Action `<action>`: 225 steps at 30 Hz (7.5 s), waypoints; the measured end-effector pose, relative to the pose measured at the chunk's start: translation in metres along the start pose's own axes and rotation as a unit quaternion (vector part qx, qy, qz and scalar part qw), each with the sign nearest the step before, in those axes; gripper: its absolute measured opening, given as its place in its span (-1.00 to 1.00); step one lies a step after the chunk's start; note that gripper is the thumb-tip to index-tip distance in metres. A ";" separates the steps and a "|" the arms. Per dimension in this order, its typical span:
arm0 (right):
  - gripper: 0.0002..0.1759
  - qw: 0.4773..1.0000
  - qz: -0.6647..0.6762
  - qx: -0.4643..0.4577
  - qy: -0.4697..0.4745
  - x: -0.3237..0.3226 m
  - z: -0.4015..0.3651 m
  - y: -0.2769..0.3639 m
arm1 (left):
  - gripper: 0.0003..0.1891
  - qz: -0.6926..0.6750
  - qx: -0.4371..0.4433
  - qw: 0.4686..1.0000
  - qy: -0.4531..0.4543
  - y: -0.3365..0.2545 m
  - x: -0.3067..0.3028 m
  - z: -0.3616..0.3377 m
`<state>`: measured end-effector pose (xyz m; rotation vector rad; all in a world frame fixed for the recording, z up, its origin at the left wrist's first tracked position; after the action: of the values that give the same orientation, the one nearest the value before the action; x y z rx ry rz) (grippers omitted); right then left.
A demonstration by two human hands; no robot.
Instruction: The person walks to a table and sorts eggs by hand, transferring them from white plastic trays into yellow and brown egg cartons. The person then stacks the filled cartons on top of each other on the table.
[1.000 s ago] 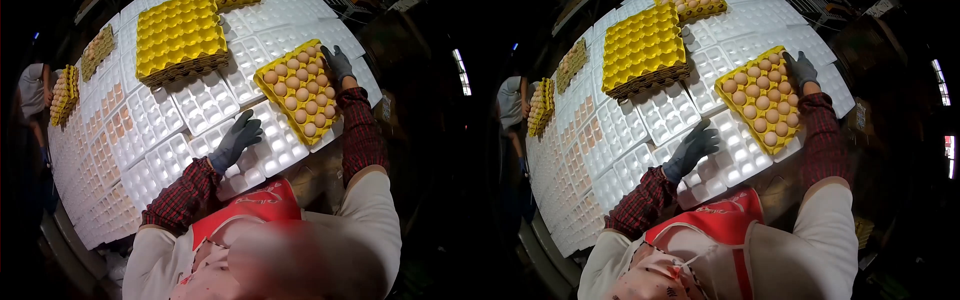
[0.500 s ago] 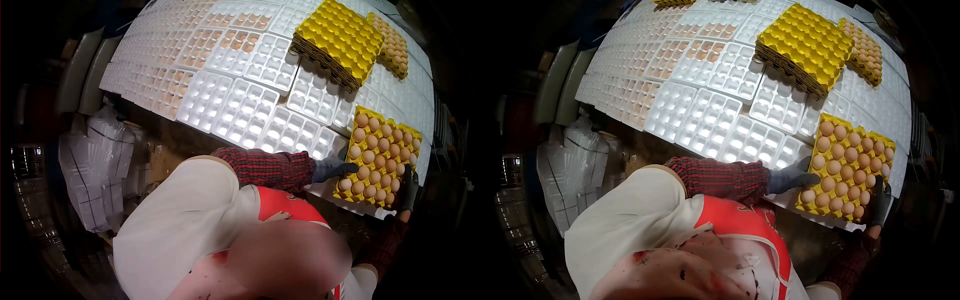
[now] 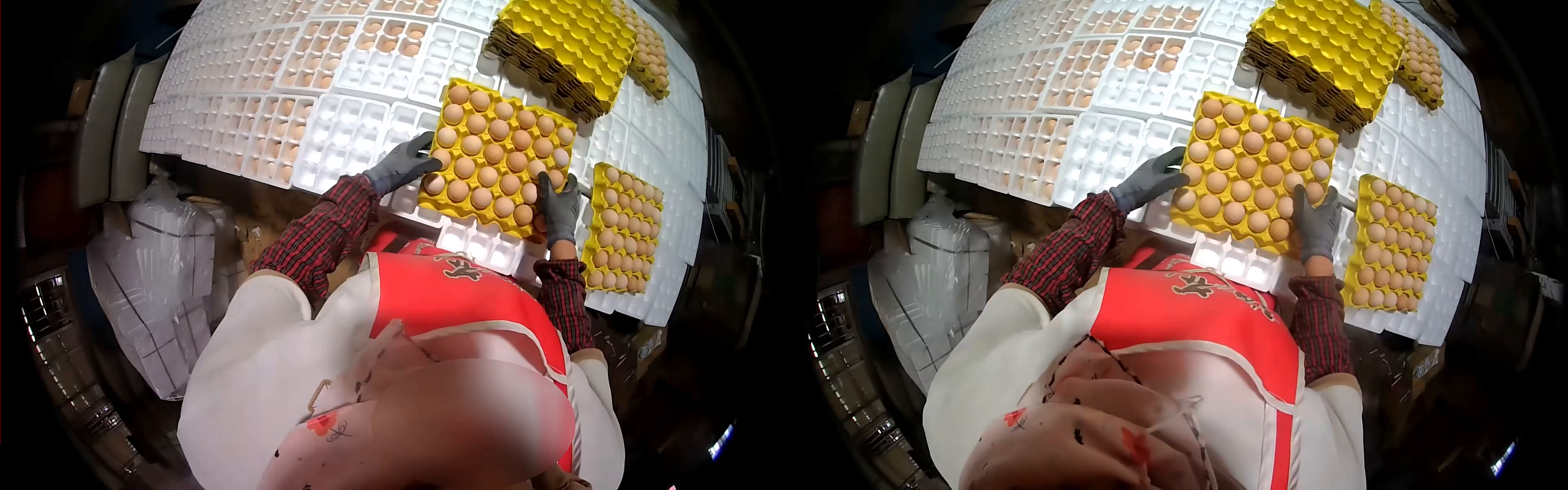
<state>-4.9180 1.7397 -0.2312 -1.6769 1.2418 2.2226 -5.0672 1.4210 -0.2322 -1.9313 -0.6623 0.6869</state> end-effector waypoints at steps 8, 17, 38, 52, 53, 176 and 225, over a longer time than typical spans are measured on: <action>-0.59 0.895 -0.048 -0.404 0.180 0.056 -0.095 0.165 | -0.55 0.510 0.232 0.819 -0.126 0.001 0.043 -0.045; -0.62 0.924 0.134 -0.303 0.193 0.037 -0.043 0.167 | -0.62 0.165 0.154 0.972 -0.070 -0.019 -0.007 -0.009; -0.61 0.894 -0.261 -0.319 0.177 0.077 -0.002 0.210 | -0.69 0.627 0.023 0.768 -0.126 -0.038 0.014 0.053; -0.58 0.856 0.306 -0.126 0.398 0.151 0.075 0.289 | -0.49 -0.092 -0.109 0.979 -0.144 0.012 -0.182 0.036; -0.56 0.886 0.138 -0.291 0.335 0.163 0.086 0.312 | -0.51 0.129 -0.049 0.965 -0.224 0.003 -0.199 0.046; -0.45 0.930 -0.127 -0.248 0.238 0.017 -0.031 0.125 | -0.52 0.340 0.255 0.900 -0.093 -0.055 -0.025 0.048; -0.49 0.769 0.239 -0.428 0.410 0.143 -0.103 0.302 | -0.56 0.100 -0.106 0.935 -0.323 0.085 -0.169 -0.164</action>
<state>-5.0517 1.4182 -0.1943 -3.2759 0.7729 2.6494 -5.0558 1.1714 -0.2125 -1.9805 -0.9745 1.4651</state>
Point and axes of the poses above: each hand's wrist, its own z-axis towards the middle knuckle, its own x-axis out of the palm, y = z × x, the point moved 7 cm from there along z, towards the middle knuckle, and after that the axes turned 7 degrees about -x, right-handed, at the moved point
